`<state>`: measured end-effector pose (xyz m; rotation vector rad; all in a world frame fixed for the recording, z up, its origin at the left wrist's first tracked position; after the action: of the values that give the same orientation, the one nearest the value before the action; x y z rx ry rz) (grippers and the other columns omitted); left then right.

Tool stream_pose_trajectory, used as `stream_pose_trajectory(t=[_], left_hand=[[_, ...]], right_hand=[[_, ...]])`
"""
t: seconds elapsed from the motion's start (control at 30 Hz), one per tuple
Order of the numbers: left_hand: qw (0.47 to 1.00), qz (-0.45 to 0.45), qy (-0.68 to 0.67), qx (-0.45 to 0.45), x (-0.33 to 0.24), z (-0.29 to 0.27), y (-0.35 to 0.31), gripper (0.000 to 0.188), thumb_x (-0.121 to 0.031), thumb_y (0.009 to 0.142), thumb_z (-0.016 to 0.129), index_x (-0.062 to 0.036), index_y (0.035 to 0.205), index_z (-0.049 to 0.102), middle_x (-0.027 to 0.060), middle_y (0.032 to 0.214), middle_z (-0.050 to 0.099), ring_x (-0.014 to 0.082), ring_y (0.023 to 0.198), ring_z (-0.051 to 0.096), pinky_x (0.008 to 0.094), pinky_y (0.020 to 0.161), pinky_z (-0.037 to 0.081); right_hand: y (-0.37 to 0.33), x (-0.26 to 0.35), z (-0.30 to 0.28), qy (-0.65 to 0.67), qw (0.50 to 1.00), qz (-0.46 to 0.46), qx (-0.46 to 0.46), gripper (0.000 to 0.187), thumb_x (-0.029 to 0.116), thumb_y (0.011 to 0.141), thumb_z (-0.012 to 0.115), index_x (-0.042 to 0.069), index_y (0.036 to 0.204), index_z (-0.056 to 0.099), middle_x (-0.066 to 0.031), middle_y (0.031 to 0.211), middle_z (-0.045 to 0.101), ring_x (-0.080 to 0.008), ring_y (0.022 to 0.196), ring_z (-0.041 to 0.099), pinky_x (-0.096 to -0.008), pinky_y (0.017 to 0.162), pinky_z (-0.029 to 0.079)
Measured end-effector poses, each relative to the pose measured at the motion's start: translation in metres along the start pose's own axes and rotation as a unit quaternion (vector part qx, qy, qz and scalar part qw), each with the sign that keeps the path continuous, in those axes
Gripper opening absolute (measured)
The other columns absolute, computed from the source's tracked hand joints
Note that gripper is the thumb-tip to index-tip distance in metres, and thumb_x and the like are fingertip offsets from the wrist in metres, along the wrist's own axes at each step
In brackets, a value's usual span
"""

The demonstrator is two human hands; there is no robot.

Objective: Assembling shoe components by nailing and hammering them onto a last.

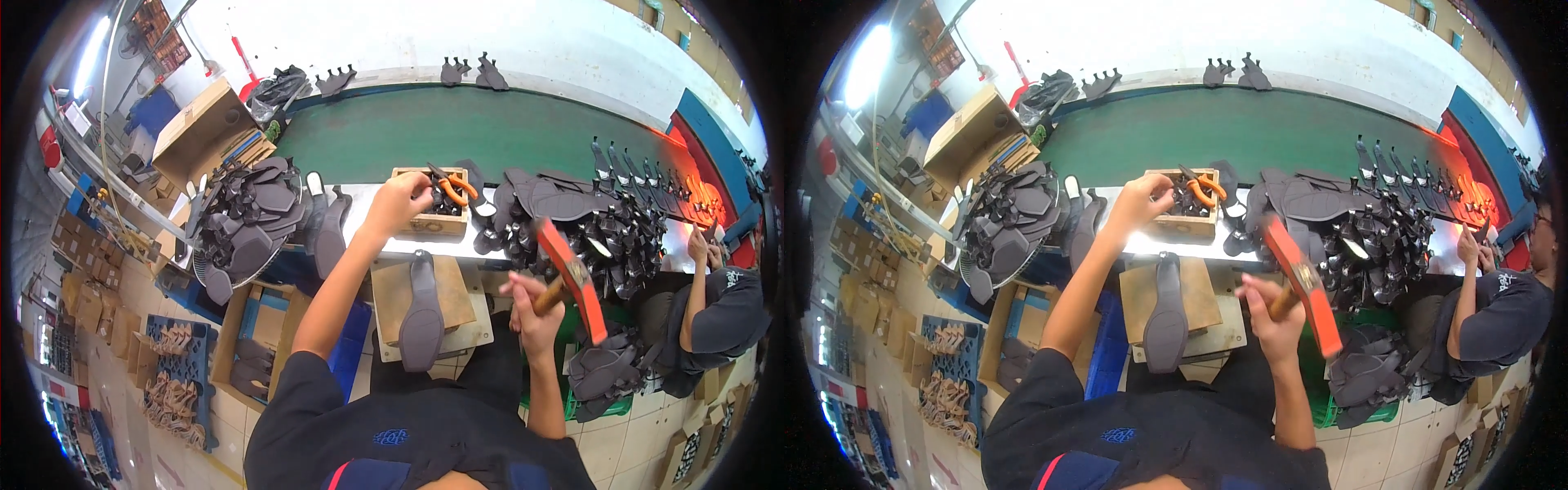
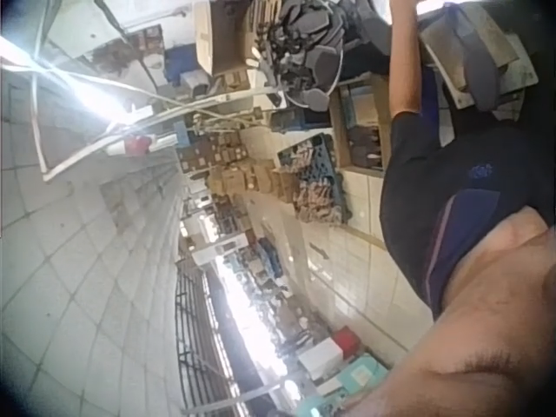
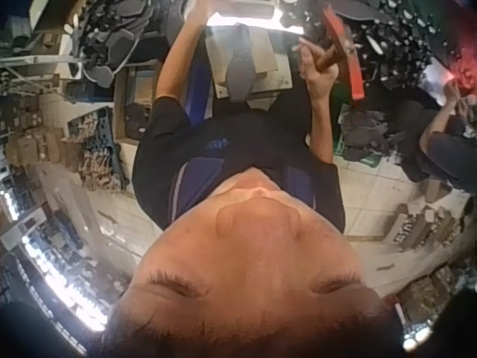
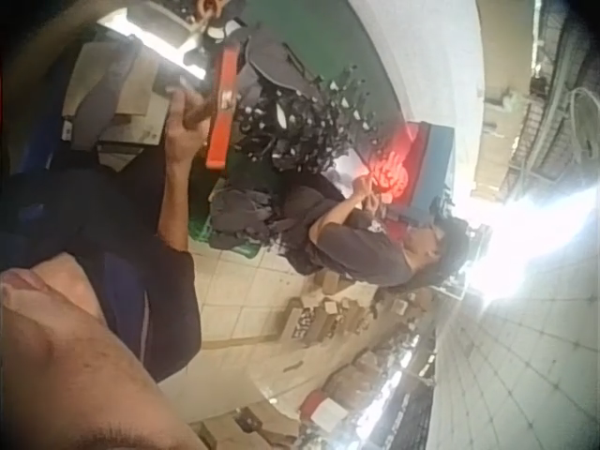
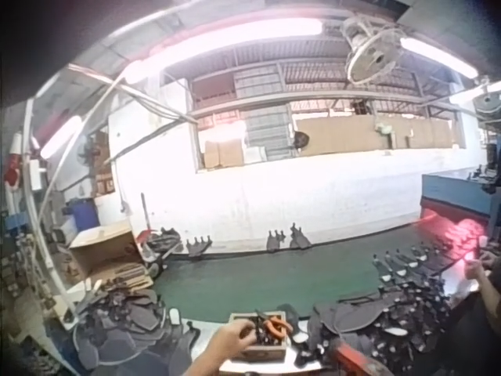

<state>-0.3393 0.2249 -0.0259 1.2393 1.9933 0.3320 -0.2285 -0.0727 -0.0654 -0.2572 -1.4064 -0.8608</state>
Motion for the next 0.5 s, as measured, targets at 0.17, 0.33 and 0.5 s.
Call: stream_pose_trajectory(t=[0.17, 0.33, 0.5], left_hand=[[0.979, 0.194, -0.031, 0.054, -0.106, -0.055, -0.047, 0.017, -0.009, 0.077, 0.073, -0.0054, 0.089, 0.062, 0.0078, 0.084, 0.064, 0.0249, 0.080, 0.064, 0.0355, 0.069, 0.053], [0.971, 0.230, 0.006, 0.069, -0.136, -0.086, -0.072, 0.023, -0.010, 0.074, 0.075, -0.0070, 0.091, 0.061, 0.0041, 0.087, 0.064, 0.0218, 0.080, 0.064, 0.0341, 0.071, 0.052], [0.991, 0.073, -0.110, 0.029, -0.072, -0.056, -0.091, 0.035, -0.014, 0.074, 0.081, -0.0058, 0.105, 0.067, 0.0079, 0.097, 0.069, 0.0285, 0.089, 0.067, 0.0373, 0.084, 0.051]], right_hand=[[0.034, 0.036, 0.045, -0.083, 0.996, -0.016, 0.034, 0.022, 0.011, 0.094, 0.068, -0.002, 0.112, 0.069, -0.0075, 0.088, 0.070, -0.0013, 0.050, 0.047, -0.0188, 0.043, 0.035], [0.024, 0.050, 0.065, -0.028, 0.991, -0.004, 0.132, 0.015, 0.007, 0.088, 0.074, -0.003, 0.098, 0.071, -0.0040, 0.082, 0.067, -0.0041, 0.058, 0.055, -0.0183, 0.047, 0.039], [0.023, 0.022, 0.070, -0.040, 0.987, 0.053, 0.146, 0.014, 0.002, 0.084, 0.075, -0.004, 0.096, 0.071, -0.0107, 0.097, 0.070, -0.0105, 0.082, 0.065, -0.0234, 0.069, 0.052]])
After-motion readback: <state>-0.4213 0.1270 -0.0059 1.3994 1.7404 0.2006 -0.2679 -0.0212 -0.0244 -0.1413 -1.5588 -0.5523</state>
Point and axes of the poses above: each hand's wrist, its own y-axis towards the middle knuckle, its own z-axis out of the palm, x = y × z, the point moved 1 cm from there along y, towards the middle knuckle
